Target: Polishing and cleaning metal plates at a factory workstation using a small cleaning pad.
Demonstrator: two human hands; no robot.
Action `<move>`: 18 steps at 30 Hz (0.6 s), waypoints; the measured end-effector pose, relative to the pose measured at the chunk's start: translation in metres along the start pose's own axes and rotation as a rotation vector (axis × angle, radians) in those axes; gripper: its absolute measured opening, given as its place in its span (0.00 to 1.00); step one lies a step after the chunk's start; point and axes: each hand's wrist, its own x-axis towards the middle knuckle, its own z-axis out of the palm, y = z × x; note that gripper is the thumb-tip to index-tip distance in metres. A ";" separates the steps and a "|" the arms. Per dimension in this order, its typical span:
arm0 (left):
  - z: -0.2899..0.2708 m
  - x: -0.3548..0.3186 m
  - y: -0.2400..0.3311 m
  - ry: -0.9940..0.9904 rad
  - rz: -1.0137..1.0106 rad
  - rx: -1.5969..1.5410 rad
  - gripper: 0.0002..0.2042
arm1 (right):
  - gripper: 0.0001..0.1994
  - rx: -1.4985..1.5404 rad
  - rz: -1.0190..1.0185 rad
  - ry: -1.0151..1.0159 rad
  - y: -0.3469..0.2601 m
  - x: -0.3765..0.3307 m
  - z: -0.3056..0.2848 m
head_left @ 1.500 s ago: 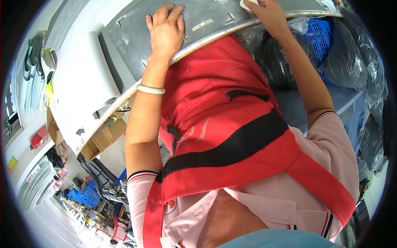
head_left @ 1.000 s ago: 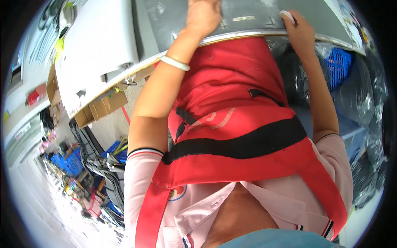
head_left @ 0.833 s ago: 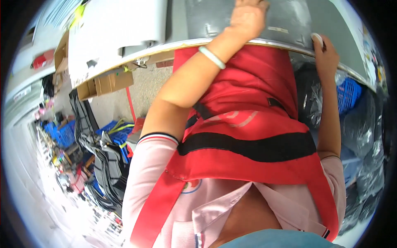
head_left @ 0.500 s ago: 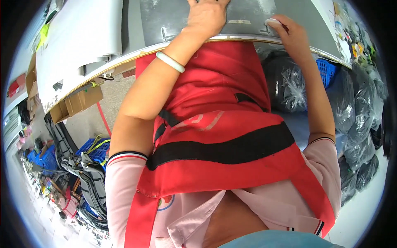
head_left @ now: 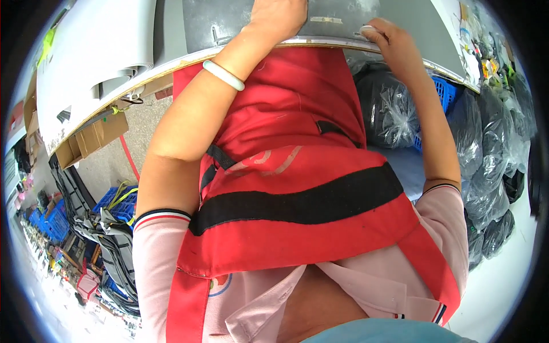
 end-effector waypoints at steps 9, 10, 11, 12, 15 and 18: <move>0.002 -0.001 0.000 0.012 0.014 0.020 0.18 | 0.18 0.524 0.522 0.157 0.004 -0.004 0.021; 0.002 0.000 0.000 0.011 0.016 0.019 0.18 | 0.18 0.524 0.523 0.158 0.007 -0.003 0.020; 0.001 0.002 0.000 0.006 0.014 0.011 0.18 | 0.18 0.475 0.479 0.089 0.013 -0.002 0.016; 0.001 0.002 -0.002 0.002 0.008 0.006 0.18 | 0.18 0.429 0.432 0.019 0.013 0.002 0.011; 0.000 0.004 -0.001 -0.002 -0.001 0.010 0.18 | 0.16 0.469 0.527 -0.226 0.013 0.013 -0.013; -0.004 0.005 0.002 0.012 0.013 0.023 0.18 | 0.15 0.603 0.394 0.043 0.015 0.033 -0.021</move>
